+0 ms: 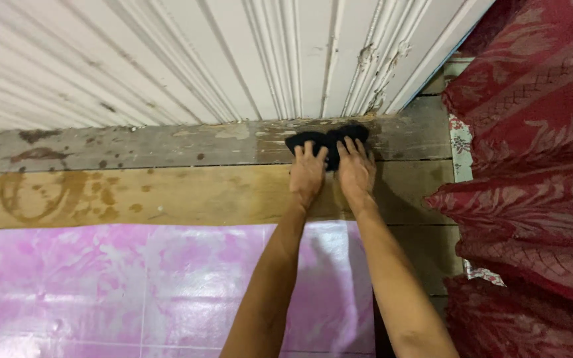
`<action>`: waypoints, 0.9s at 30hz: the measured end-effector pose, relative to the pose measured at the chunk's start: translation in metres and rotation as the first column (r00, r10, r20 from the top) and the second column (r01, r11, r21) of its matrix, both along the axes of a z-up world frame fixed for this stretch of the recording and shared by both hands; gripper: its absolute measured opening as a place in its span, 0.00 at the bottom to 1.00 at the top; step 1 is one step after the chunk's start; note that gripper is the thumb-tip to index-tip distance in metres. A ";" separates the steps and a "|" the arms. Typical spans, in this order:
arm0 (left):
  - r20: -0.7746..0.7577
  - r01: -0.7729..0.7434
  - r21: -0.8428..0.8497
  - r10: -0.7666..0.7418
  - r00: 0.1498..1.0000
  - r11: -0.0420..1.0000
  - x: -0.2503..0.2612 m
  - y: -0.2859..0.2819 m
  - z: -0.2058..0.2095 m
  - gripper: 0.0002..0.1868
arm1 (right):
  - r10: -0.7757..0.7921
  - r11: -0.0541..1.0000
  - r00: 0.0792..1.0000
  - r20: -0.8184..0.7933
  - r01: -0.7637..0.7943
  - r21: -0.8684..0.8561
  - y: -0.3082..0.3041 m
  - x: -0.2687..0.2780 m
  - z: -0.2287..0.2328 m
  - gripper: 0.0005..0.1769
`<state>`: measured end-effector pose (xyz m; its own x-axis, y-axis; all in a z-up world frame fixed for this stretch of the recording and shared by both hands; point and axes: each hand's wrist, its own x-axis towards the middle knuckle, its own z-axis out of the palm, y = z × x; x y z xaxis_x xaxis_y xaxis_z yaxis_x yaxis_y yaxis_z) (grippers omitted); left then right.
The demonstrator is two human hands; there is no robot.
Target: Washing and wringing out a black garment in a bucket on the floor.
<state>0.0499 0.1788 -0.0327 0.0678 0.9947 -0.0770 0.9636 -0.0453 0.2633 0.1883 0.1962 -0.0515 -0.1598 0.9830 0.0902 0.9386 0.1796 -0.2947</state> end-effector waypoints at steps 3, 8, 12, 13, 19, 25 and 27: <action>-0.023 0.012 0.070 -0.010 1.000 0.997 0.007 -0.031 0.002 0.13 | -0.007 0.999 1.000 0.002 0.007 -0.041 -0.026 0.001 0.024 0.20; -0.037 0.038 0.130 -0.033 0.999 0.991 0.010 -0.088 0.029 0.13 | -0.083 0.995 0.993 0.079 0.079 0.059 -0.090 0.012 0.049 0.16; 0.036 0.067 0.096 -0.071 0.997 0.993 0.025 -0.139 0.046 0.18 | -0.186 0.981 0.980 0.072 0.180 0.077 -0.149 0.032 0.065 0.22; 0.041 0.074 0.103 -0.078 0.996 0.992 0.032 -0.150 0.047 0.18 | -0.194 0.979 0.978 0.076 0.187 0.084 -0.160 0.033 0.068 0.22; 0.123 -0.058 0.146 0.040 0.992 0.988 0.058 -0.194 0.003 0.26 | -0.248 0.968 0.961 0.123 0.252 -0.015 -0.197 0.033 0.055 0.24; 0.119 0.007 0.113 -0.021 0.993 0.994 0.047 -0.178 -0.004 0.39 | -0.157 0.986 0.987 0.008 0.158 -0.053 -0.173 0.036 0.012 0.37; 0.129 0.027 0.120 -0.043 0.991 0.992 0.038 -0.158 -0.009 0.38 | -0.109 0.993 0.994 0.006 0.109 -0.044 -0.154 0.038 0.010 0.39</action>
<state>0.0884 0.0206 -0.0420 0.1046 0.9932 0.0519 0.9184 -0.1165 0.3782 0.2258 0.0418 -0.0411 -0.0516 0.9976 0.0457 0.9530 0.0629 -0.2964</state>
